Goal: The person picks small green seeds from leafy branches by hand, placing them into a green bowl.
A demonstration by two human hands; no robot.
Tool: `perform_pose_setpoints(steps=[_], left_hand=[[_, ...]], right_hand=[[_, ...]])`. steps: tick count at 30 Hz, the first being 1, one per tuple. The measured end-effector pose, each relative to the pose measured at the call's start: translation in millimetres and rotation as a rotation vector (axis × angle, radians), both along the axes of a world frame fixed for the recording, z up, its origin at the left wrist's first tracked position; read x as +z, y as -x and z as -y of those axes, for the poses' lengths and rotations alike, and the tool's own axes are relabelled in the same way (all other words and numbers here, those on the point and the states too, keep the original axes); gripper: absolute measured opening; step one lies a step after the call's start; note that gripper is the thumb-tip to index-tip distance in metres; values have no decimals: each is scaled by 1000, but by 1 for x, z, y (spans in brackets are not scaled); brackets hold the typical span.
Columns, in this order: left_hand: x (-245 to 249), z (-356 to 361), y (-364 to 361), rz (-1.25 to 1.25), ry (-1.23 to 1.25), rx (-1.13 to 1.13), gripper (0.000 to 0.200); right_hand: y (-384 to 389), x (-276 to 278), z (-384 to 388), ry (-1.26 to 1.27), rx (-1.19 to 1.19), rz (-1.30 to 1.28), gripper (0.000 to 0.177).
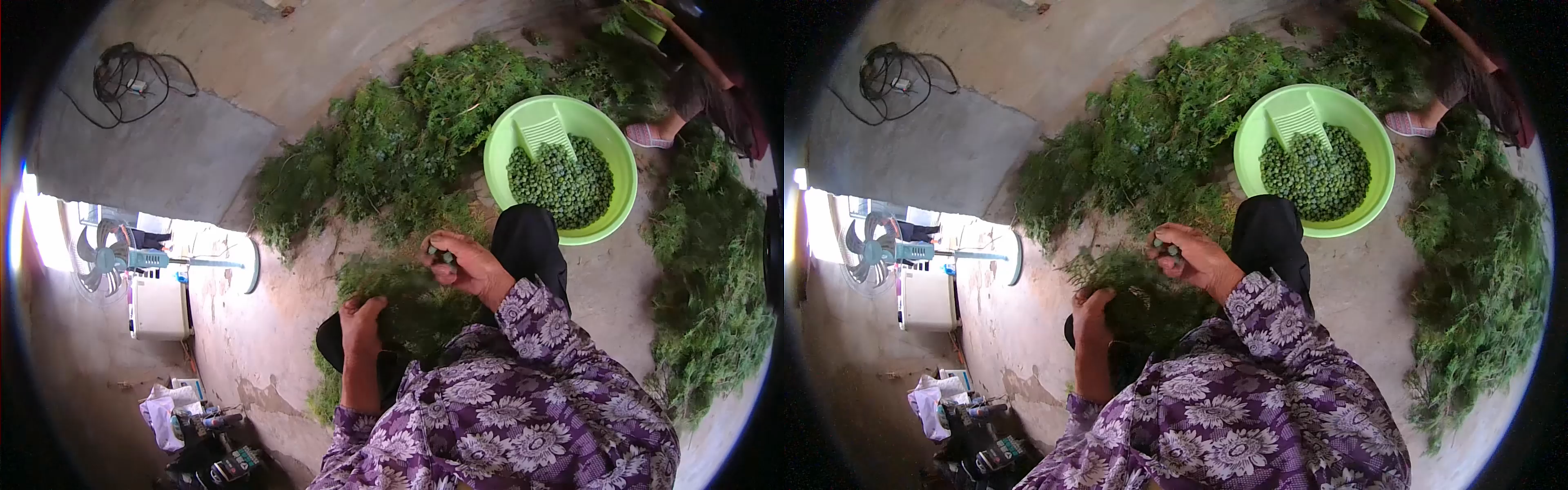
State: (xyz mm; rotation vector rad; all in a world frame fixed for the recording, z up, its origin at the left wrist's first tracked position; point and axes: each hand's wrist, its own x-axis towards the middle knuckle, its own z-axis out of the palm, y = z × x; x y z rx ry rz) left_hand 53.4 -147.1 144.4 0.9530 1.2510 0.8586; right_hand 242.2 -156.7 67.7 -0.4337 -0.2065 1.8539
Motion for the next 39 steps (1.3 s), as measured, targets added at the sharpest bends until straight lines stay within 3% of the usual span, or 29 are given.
perform_pose_setpoints(steps=[2,7,9,12,15,17,19,27,29,33,35,37,39], left_hand=[[-10,-5,11,61,11,99,8],[2,1,-1,102,-8,109,11],[2,1,1,115,-23,119,13],[-2,-3,13,179,-31,76,12],[4,-4,18,186,-65,90,18],[14,-2,17,197,-77,97,19],[15,-3,18,221,-100,96,19],[9,-5,21,249,-101,108,19],[3,-10,26,234,-108,67,18],[14,-9,13,262,-90,7,20],[9,-9,15,274,-50,6,23],[6,-7,15,249,-41,6,26],[6,-6,17,238,-16,-13,30]], right_hand=[[3,-4,1,-25,-7,-286,16],[4,6,0,70,11,-301,33],[2,8,2,51,-26,-294,46],[-12,5,-5,-47,-74,-353,50],[-51,27,-6,-9,-426,-6,48],[-85,33,-7,27,-742,378,47],[-116,19,-14,-46,-1185,1153,47],[-132,-25,1,61,-754,920,22],[-94,-8,5,-67,-617,626,13],[-31,32,9,-362,-341,891,17],[-10,35,11,-422,-220,835,22],[-1,42,10,-558,-310,1248,31],[5,35,6,-615,-353,1413,33]])
